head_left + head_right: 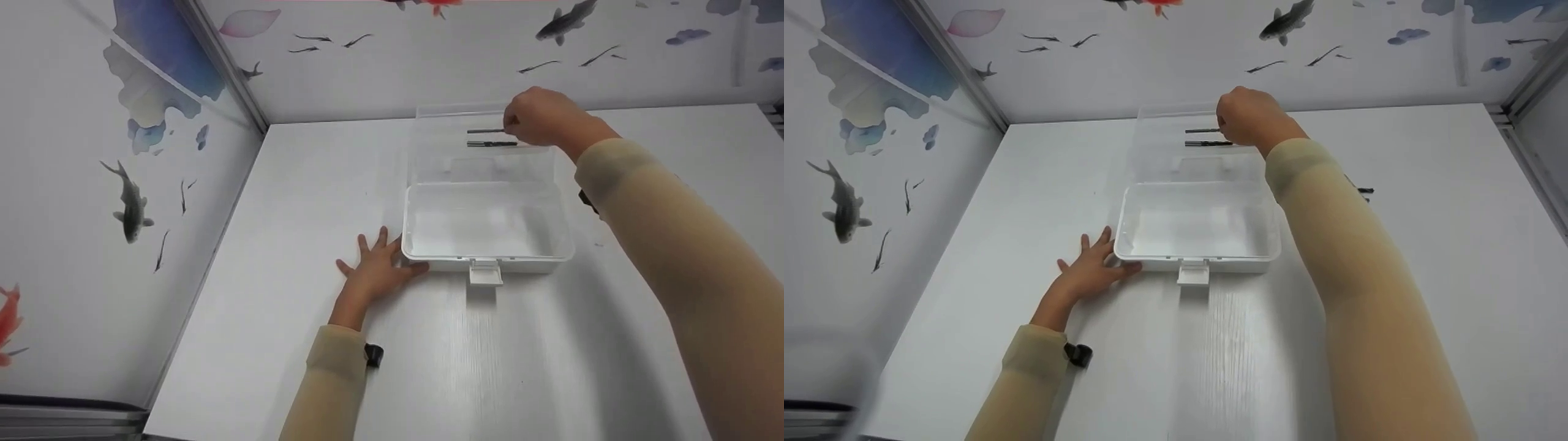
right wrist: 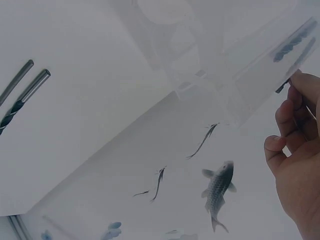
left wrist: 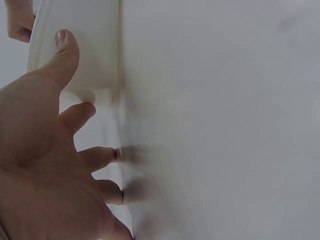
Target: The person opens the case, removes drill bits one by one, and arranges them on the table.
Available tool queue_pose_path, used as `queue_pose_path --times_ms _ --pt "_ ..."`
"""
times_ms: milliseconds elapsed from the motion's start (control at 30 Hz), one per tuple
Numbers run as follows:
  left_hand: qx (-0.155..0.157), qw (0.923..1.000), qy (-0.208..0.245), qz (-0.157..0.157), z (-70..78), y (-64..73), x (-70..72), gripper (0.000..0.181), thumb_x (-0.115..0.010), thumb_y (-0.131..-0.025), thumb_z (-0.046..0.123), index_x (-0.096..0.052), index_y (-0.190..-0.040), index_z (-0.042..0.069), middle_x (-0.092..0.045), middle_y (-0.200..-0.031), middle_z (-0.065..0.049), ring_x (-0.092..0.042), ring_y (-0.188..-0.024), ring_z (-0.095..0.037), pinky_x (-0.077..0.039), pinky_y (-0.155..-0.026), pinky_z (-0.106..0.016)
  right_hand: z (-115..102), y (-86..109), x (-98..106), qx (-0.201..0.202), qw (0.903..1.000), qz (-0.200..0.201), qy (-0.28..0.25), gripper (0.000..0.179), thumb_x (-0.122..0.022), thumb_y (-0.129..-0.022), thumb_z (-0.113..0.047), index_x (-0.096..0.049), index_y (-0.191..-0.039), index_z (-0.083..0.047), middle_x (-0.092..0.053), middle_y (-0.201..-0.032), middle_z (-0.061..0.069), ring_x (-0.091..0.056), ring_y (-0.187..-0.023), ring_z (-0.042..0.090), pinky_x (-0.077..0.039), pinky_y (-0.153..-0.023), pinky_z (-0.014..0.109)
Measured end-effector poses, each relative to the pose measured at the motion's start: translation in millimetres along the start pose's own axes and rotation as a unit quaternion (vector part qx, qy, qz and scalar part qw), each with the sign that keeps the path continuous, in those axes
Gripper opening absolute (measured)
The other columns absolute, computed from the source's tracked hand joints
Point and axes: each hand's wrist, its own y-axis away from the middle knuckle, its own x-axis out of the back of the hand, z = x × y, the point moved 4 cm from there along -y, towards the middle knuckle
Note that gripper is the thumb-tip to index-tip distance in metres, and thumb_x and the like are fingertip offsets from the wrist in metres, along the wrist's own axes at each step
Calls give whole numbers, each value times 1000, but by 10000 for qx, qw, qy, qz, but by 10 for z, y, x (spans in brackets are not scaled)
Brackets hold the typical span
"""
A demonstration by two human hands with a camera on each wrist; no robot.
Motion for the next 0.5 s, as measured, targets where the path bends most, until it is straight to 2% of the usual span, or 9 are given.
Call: queue_pose_path --times_ms 300,500 --pt "11 9999 -103 -6 20 0 -6 81 -59 -76 79 -26 -146 58 -7 -167 1 14 -151 -40 11 -104 -81 -16 267 172 155 9972 729 -94 26 -51 -100 -17 -70 -113 -5 -69 -112 15 -63 -98 30 -51 -85 49" --pt "34 9999 -131 53 5 17 11 79 -59 -77 77 -27 -147 57 -9 -167 1 13 -151 -40 9 -104 -81 -63 549 348 414 9883 1466 -92 25 -52 -100 -14 -71 -111 -3 -67 -109 16 -61 -96 32 -50 -83 50"
